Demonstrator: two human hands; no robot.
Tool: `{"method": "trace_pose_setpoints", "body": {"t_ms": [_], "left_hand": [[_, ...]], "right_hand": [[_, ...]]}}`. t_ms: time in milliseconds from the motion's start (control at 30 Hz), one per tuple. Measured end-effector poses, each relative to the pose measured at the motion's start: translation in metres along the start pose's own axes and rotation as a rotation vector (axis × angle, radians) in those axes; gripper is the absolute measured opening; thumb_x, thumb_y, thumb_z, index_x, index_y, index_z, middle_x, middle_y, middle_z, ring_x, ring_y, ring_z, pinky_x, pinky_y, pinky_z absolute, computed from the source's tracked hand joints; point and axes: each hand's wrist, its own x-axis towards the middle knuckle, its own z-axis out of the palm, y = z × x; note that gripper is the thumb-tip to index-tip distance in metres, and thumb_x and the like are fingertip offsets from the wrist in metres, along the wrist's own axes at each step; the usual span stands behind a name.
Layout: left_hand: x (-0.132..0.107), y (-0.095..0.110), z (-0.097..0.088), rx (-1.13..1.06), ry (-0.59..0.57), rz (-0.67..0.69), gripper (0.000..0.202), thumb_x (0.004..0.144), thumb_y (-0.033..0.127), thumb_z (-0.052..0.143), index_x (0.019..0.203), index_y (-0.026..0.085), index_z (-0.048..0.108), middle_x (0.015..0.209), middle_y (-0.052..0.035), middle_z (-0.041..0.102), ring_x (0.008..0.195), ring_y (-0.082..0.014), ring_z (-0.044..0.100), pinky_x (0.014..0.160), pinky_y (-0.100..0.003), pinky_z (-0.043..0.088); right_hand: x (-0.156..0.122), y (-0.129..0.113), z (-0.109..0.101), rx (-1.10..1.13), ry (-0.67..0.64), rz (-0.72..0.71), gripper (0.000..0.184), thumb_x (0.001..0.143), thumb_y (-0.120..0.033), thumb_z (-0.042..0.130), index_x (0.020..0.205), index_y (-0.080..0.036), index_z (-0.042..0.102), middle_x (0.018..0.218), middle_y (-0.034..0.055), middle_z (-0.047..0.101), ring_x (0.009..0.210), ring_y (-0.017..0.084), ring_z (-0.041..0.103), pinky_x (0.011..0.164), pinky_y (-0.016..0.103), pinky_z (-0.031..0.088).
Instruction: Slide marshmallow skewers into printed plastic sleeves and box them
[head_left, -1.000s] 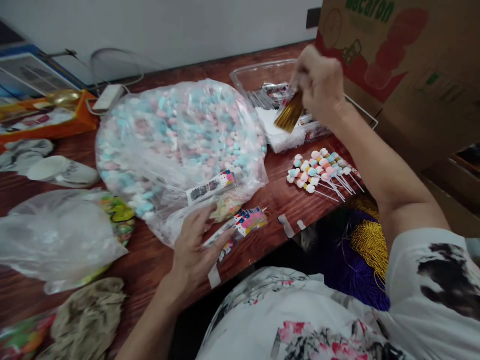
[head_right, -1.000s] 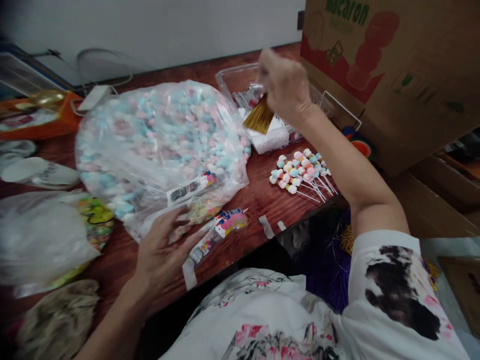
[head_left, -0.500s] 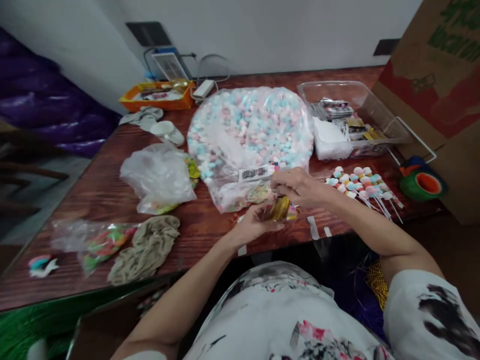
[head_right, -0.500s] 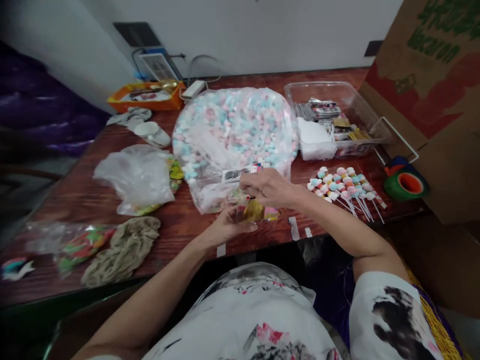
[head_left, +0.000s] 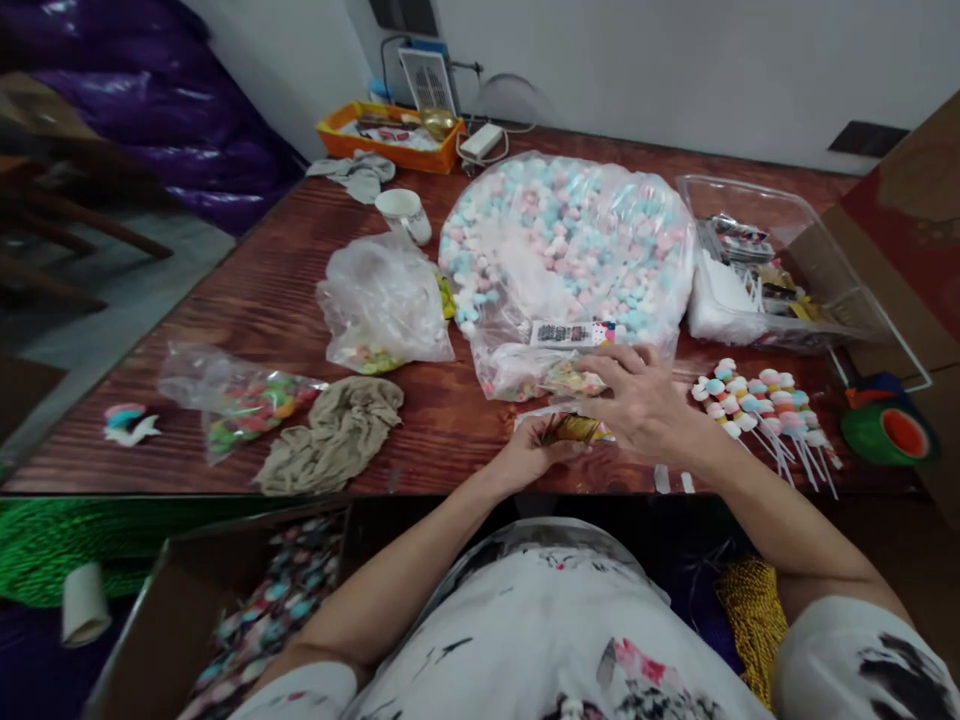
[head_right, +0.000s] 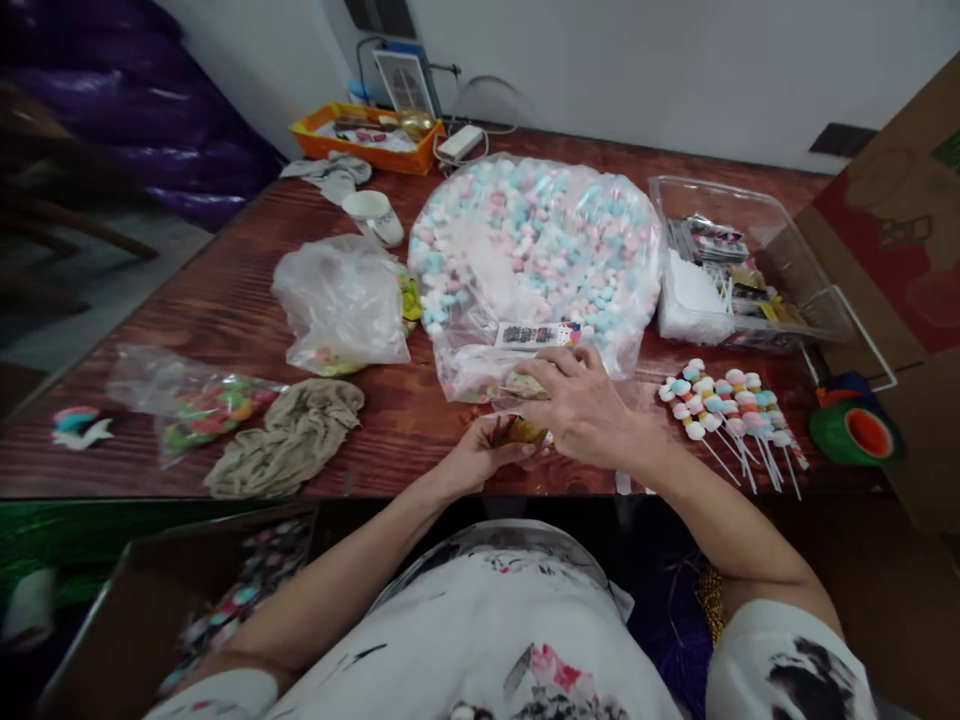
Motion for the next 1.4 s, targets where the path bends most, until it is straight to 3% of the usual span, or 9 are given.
{"method": "trace_pose_setpoints", "body": {"t_ms": [233,400,533,733,833,1200,1400], "left_hand": [[-0.004,-0.014,-0.006,0.022,-0.052,0.012,0.035,0.063,0.032,0.084,0.087,0.009,0.072,0.081,-0.0047,0.070,0.071,-0.0142,0.061,0.064,-0.024,0.052],[-0.008,-0.024,-0.010,0.066,-0.036,0.037,0.027,0.064,0.033,0.081,0.074,0.010,0.072,0.070,-0.0016,0.066,0.066,-0.0122,0.056,0.060,-0.022,0.049],[-0.013,-0.029,-0.011,0.070,-0.032,-0.041,0.023,0.064,0.030,0.079,0.071,0.010,0.069,0.062,0.0012,0.062,0.055,-0.0092,0.052,0.053,-0.021,0.048],[-0.024,-0.023,-0.018,0.088,-0.177,-0.223,0.022,0.066,0.027,0.074,0.079,0.010,0.069,0.065,-0.0042,0.066,0.055,-0.0136,0.063,0.046,-0.020,0.050],[-0.030,-0.016,-0.024,0.070,-0.248,-0.298,0.022,0.067,0.025,0.074,0.081,0.010,0.068,0.067,-0.0043,0.067,0.051,-0.0122,0.063,0.040,-0.016,0.045],[-0.043,-0.011,-0.024,0.214,-0.203,-0.377,0.013,0.066,0.022,0.066,0.076,0.014,0.062,0.057,0.0019,0.060,0.040,-0.0109,0.058,0.033,-0.014,0.038],[-0.046,-0.011,-0.023,0.307,-0.211,-0.384,0.012,0.068,0.022,0.065,0.075,0.014,0.060,0.053,0.0031,0.058,0.042,-0.0111,0.058,0.035,-0.014,0.038]], "right_hand": [[0.011,-0.006,0.010,0.024,-0.365,-0.028,0.031,0.082,-0.011,0.056,0.108,-0.023,0.068,0.135,0.0119,0.053,0.118,0.030,0.044,0.086,0.045,0.037],[0.018,-0.010,0.013,0.147,-0.449,-0.109,0.039,0.085,-0.010,0.050,0.117,-0.025,0.066,0.134,0.0108,0.053,0.119,0.029,0.044,0.092,0.048,0.038],[0.025,-0.010,0.018,0.243,-0.504,-0.167,0.043,0.084,-0.007,0.050,0.119,-0.026,0.065,0.129,0.0098,0.055,0.119,0.027,0.045,0.096,0.048,0.038],[0.031,-0.012,0.026,0.255,-0.632,-0.208,0.032,0.088,-0.016,0.054,0.112,-0.030,0.070,0.124,0.0084,0.058,0.117,0.027,0.045,0.095,0.046,0.035],[0.028,-0.015,0.033,0.266,-0.657,-0.235,0.032,0.088,-0.019,0.054,0.114,-0.030,0.068,0.127,0.0075,0.058,0.116,0.026,0.045,0.098,0.050,0.031],[0.013,-0.037,0.062,0.210,-0.679,-0.147,0.020,0.091,-0.019,0.050,0.097,-0.014,0.069,0.117,0.0113,0.064,0.109,0.024,0.046,0.089,0.042,0.026],[0.005,-0.031,0.066,0.228,-0.612,-0.137,0.018,0.088,-0.016,0.051,0.093,-0.016,0.069,0.119,0.0100,0.064,0.112,0.025,0.047,0.090,0.044,0.025]]}}
